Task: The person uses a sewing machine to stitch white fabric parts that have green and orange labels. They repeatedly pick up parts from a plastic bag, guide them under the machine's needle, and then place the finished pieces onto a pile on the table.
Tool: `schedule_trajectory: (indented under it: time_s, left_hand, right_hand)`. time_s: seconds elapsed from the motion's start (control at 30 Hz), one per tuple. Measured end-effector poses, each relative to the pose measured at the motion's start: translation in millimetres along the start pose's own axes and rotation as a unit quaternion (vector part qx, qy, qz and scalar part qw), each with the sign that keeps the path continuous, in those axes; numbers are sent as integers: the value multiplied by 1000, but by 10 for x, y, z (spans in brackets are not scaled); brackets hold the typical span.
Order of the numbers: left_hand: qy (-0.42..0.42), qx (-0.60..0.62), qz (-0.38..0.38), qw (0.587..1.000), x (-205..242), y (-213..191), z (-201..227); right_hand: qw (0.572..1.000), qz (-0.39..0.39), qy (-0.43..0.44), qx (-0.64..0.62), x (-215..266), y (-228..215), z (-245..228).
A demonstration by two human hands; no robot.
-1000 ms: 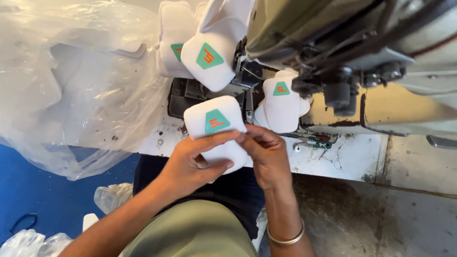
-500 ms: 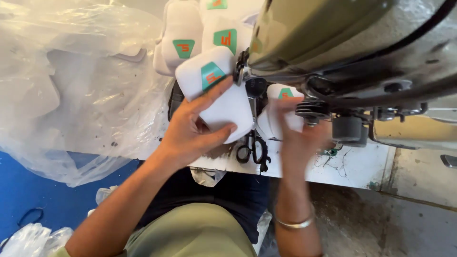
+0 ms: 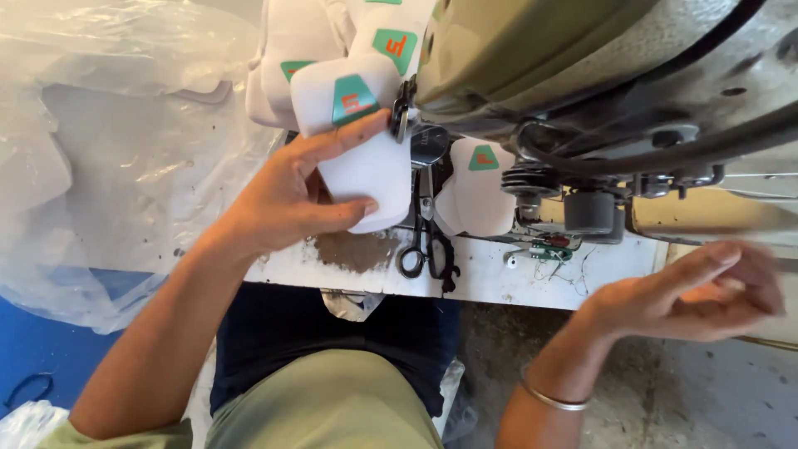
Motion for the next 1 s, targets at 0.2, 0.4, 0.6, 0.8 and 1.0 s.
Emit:
schedule_trajectory:
  time_s: [0.2, 0.4, 0.6, 0.8, 1.0]
  left_hand:
    - [24, -34, -46, 998, -214, -210, 143]
    - [3, -37, -116, 993, -481, -361, 288]
    - [-20, -85, -102, 991, -538, -345, 354]
    - [60, -56, 53, 995, -92, 120, 51]
    - [131, 36, 253, 958, 133, 250, -442]
  right_hand:
    - [731, -419, 373, -389, 447, 755, -1792]
    - [555, -289, 585, -516, 537, 1007, -2112]
    - [578, -283, 594, -483, 515, 1031, -2142]
    - [593, -291, 584, -473, 493, 1003, -2148]
    - [588, -284, 567, -502, 486, 1018, -2166]
Point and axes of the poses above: each hand's wrist, its own x-axis away from the middle knuckle, its own y-axis out of the palm, z = x × y, the point moved 2 cm from there along -x, towards the middle knuckle, and after that the axes turned 1 degree about z, right-handed, at the moved point
